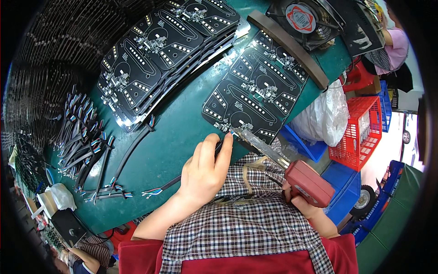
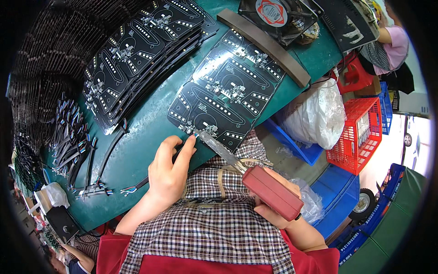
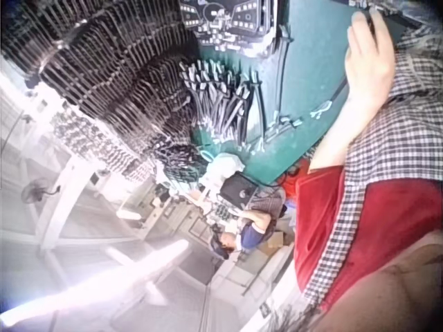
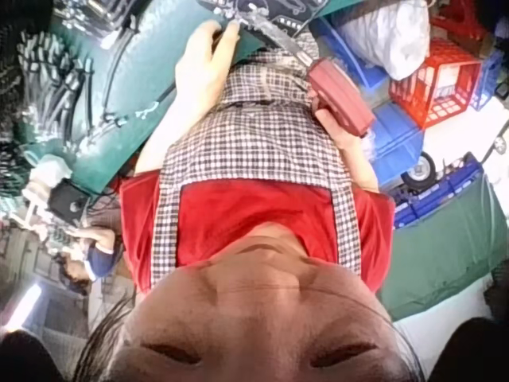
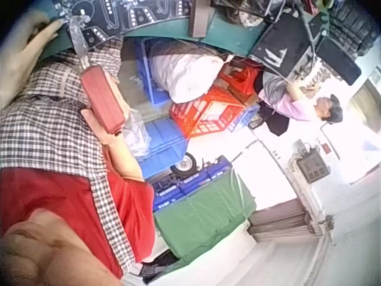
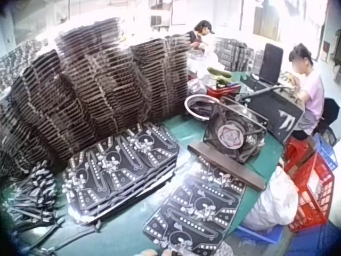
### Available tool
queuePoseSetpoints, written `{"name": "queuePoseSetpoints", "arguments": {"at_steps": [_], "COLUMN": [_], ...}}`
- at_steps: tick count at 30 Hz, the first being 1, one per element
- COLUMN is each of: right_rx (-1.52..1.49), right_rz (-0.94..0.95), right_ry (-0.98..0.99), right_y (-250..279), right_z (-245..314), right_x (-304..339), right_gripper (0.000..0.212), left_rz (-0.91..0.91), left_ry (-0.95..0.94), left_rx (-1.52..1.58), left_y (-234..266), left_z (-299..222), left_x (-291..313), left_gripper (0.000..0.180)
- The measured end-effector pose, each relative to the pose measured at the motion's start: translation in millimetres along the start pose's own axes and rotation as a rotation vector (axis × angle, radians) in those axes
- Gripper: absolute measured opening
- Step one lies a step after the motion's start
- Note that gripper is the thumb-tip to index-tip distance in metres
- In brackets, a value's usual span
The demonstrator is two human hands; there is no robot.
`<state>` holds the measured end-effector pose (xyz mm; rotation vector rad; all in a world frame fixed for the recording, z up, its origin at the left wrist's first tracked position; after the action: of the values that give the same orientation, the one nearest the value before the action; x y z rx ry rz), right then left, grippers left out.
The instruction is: The person places circuit boards onto the workbench, aligns wire harnesses to the boards, and solders the wires using a soldering gun.
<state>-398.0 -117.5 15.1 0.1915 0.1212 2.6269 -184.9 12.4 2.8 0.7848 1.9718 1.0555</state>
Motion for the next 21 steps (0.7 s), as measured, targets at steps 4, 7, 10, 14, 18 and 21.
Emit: {"name": "queuePoseSetpoints", "arguments": {"at_steps": [4,7,10,14,18,21], "right_rx": [-0.073,-0.077,-0.060,0.213,0.260,0.154], "right_rz": [-0.059,-0.067,-0.055,0.040,0.081,0.030], "right_ry": [-0.033,-0.065,-0.065,0.061,0.086,-0.028], "right_y": [-1,-2,-2,2,3,1], "right_z": [0,-1,1,7,8,4], "right_x": [1,1,-1,-9,-7,2], "right_gripper": [0.067,0.068,0.067,0.066,0.065,0.064], "left_rz": [-0.005,-0.015,-0.014,-0.034,-0.017,-0.006], "left_ry": [-0.003,-0.012,-0.013,-0.022,-0.019,-0.014], "left_rx": [-0.011,-0.020,-0.032,-0.054,-0.117,-0.124], "left_y": [-1,-1,-2,-2,-2,-2], "left_z": [0,0,0,-1,-4,-5], "left_x": [0,1,1,0,1,1], "left_gripper": [0.040,0.040,0.040,0.039,0.039,0.040]}}
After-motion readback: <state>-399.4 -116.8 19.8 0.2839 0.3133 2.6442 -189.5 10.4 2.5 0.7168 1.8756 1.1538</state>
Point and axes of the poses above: each hand's wrist, its own x-axis away from the middle knuckle, its own y-axis out of the back of the hand, z = x × y, the point moved 3 cm from there along -x, towards the middle knuckle, and after that the axes turned 7 degrees about y, right-handed, at the moved point
